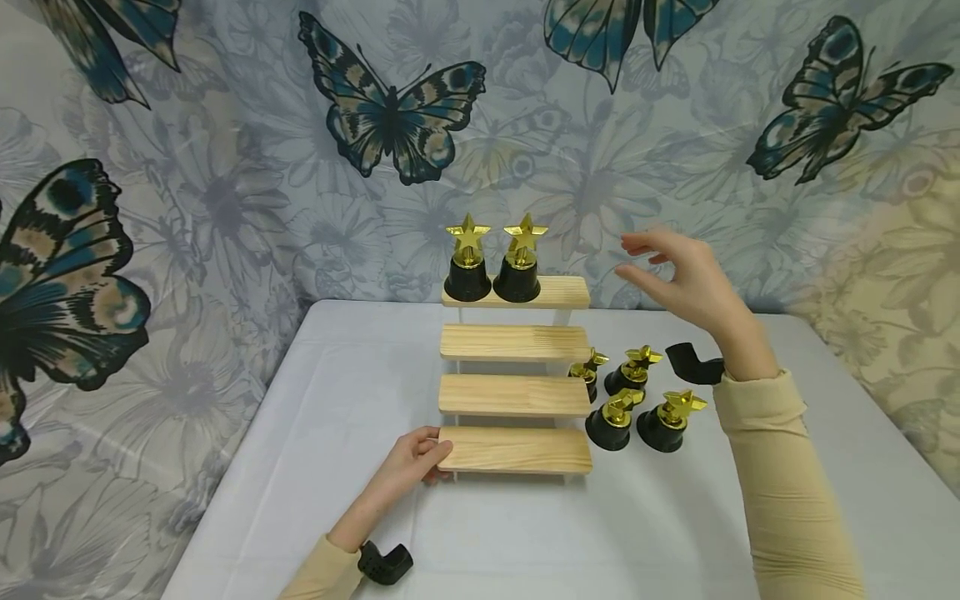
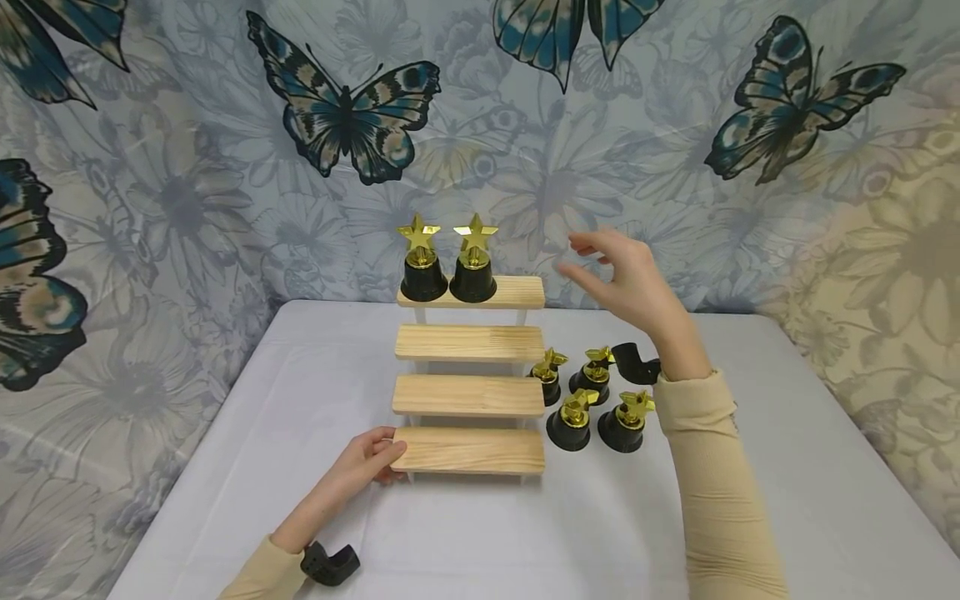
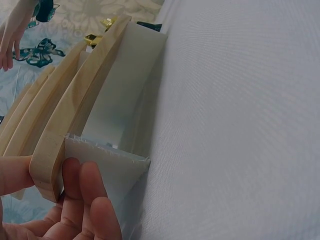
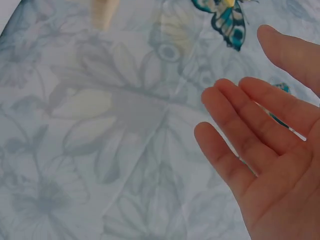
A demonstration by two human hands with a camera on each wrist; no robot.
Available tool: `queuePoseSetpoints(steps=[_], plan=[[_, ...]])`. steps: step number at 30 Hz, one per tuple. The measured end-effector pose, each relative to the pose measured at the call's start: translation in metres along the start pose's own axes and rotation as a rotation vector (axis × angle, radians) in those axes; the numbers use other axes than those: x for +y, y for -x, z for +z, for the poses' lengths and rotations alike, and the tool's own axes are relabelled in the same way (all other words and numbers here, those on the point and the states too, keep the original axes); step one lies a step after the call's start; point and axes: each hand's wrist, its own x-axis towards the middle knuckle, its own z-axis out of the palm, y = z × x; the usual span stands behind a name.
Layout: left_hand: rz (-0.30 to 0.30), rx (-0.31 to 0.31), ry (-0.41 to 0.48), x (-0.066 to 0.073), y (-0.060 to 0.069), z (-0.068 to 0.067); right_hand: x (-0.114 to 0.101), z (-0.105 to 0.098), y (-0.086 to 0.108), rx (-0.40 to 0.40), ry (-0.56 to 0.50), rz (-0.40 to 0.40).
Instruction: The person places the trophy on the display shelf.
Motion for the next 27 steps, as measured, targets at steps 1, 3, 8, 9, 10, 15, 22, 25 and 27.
queuePoseSetpoints(steps=[1,3,8,9,10,15,22,25,27], plan=[[0.002,-0.001,-0.003,0.0,0.0,0.0,0.002,-0.001,0.005,-0.003,0.008,0.016],[0.002,-0.001,-0.005,0.0,0.0,0.0,0.007,-0.002,0.016,-0.01,0.01,0.04],[-0.004,0.005,-0.002,0.001,0.001,0.0,0.018,-0.004,0.043,-0.036,0.015,0.081],[-0.006,0.005,0.001,0.001,0.001,0.001,0.02,-0.005,0.048,-0.043,0.014,0.085],[-0.005,0.006,0.004,0.001,0.001,0.001,0.022,-0.005,0.054,-0.049,0.015,0.089],[-0.012,0.008,0.008,0.004,0.002,0.002,0.03,-0.008,0.083,-0.064,0.039,0.087],[-0.013,0.004,-0.007,0.019,0.008,0.003,0.044,-0.001,0.118,-0.05,0.014,0.102],[-0.018,0.008,-0.002,0.016,0.007,0.003,0.047,0.003,0.131,-0.047,-0.005,0.121],[-0.024,0.011,-0.002,0.01,0.005,0.003,0.05,0.006,0.139,-0.048,-0.014,0.137]])
